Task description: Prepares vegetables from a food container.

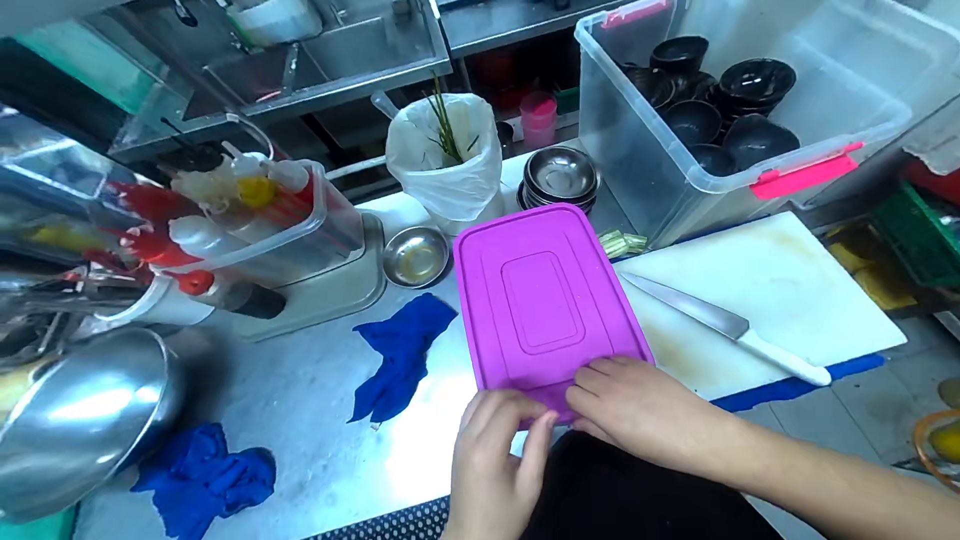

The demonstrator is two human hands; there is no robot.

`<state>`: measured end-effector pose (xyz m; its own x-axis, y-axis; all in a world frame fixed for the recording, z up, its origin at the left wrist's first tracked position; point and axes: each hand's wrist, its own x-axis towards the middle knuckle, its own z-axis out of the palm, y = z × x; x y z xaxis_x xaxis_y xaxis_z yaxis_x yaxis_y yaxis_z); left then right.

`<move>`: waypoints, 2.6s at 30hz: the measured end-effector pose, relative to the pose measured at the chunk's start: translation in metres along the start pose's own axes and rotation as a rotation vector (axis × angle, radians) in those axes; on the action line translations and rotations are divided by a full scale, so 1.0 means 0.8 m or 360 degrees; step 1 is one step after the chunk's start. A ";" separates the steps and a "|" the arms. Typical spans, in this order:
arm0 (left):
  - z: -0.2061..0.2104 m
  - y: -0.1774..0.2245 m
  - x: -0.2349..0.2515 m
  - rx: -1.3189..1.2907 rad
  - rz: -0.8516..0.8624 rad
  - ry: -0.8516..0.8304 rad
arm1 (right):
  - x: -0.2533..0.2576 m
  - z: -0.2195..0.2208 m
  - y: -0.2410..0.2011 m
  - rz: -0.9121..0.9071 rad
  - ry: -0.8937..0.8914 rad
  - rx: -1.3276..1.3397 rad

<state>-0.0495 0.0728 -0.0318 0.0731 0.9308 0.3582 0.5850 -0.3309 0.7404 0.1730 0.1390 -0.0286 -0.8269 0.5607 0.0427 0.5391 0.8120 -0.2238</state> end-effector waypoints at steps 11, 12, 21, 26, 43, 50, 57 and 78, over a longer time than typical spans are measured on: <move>0.083 -0.008 -0.058 -0.1307 -0.1211 -0.0202 | 0.017 -0.014 0.013 -0.0234 -0.0418 0.0105; 0.088 -0.007 -0.060 -0.1370 -0.1209 -0.0140 | 0.019 -0.016 0.015 -0.0250 -0.0454 0.0141; 0.116 -0.004 -0.068 -0.1351 -0.1037 0.0262 | 0.022 -0.003 0.024 -0.0440 -0.0332 0.0296; 0.114 0.006 -0.063 -0.1375 -0.1150 0.0314 | 0.018 0.005 0.027 -0.0469 -0.0223 0.0350; 0.122 0.033 -0.060 -0.1462 -0.1260 0.0546 | 0.014 0.017 0.029 -0.0592 0.0197 0.0321; 0.119 0.039 -0.058 -0.1505 -0.1366 0.0555 | 0.016 0.021 0.028 -0.0640 0.0250 0.0345; 0.116 0.040 -0.056 -0.1452 -0.1448 0.0503 | 0.016 0.028 0.028 -0.0664 0.0295 0.0372; 0.099 0.009 -0.079 -0.1331 -0.1344 0.0655 | 0.019 0.012 0.034 -0.0465 0.0064 0.0430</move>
<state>0.0136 0.0237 -0.0942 -0.4191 0.8322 -0.3630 -0.3743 0.2059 0.9041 0.1733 0.1679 -0.0435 -0.9294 0.3227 0.1792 0.2162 0.8693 -0.4445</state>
